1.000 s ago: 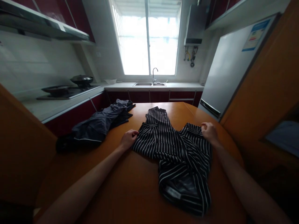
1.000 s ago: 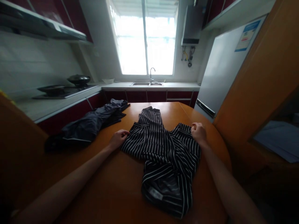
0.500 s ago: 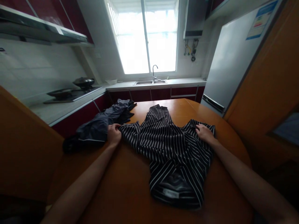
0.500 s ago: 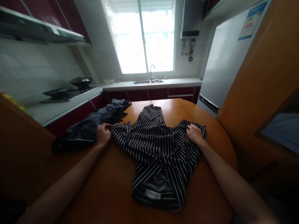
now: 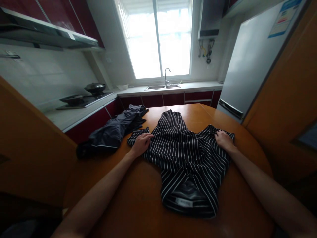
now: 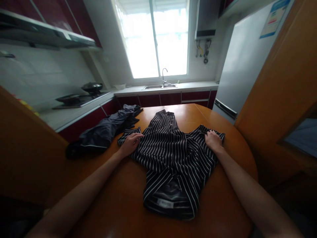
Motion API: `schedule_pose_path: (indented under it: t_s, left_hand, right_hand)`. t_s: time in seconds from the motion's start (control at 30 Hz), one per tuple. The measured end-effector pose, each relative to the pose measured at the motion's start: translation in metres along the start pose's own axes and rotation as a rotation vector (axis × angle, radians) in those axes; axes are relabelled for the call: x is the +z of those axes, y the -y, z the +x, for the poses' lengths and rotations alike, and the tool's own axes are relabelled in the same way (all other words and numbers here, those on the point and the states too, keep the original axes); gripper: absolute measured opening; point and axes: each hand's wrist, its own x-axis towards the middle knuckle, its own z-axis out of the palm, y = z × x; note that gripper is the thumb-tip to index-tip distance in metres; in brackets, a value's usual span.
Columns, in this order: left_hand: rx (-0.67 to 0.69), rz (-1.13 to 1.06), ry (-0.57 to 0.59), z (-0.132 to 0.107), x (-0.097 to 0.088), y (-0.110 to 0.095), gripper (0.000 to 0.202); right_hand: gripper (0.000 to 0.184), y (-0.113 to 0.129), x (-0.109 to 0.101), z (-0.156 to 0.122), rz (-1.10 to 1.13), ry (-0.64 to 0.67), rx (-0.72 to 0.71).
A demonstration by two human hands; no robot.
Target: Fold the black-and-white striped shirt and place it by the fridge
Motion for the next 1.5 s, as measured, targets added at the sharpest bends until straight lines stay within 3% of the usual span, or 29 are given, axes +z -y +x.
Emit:
schedule_pose_path:
  t_s: [0.23, 0.43, 0.6, 0.83, 1.03, 1.2, 1.37, 1.5]
  left_hand:
    - [0.09, -0.054, 0.099, -0.003, -0.011, -0.008, 0.028]
    - [0.099, -0.004, 0.174, -0.002, -0.008, -0.005, 0.046]
    - [0.048, -0.078, 0.139, -0.004, -0.003, 0.002, 0.056]
    - [0.026, -0.097, 0.137, -0.006, 0.0, -0.007, 0.057]
    - [0.033, -0.01, 0.072, -0.006, -0.034, -0.009, 0.053]
    - [-0.055, -0.011, -0.027, -0.04, -0.064, 0.004, 0.055]
    - [-0.153, 0.112, 0.016, -0.081, -0.085, 0.023, 0.055]
    - [-0.336, 0.208, 0.097, -0.092, -0.102, 0.035, 0.052]
  right_hand:
    - [0.041, 0.013, -0.016, -0.008, 0.038, -0.141, -0.093]
    - [0.035, 0.032, -0.025, -0.015, 0.206, -0.2, -0.263]
    - [0.031, 0.035, -0.015, -0.017, 0.351, -0.066, -0.276]
    - [0.034, 0.027, -0.004, -0.016, 0.286, 0.061, -0.281]
    - [0.036, 0.016, 0.003, -0.015, 0.311, 0.068, -0.32]
    - [0.039, 0.008, 0.014, -0.012, 0.322, 0.069, -0.346]
    - [0.039, 0.005, 0.018, -0.009, 0.305, 0.063, -0.341]
    - [0.039, 0.006, 0.015, -0.01, 0.288, 0.073, -0.349]
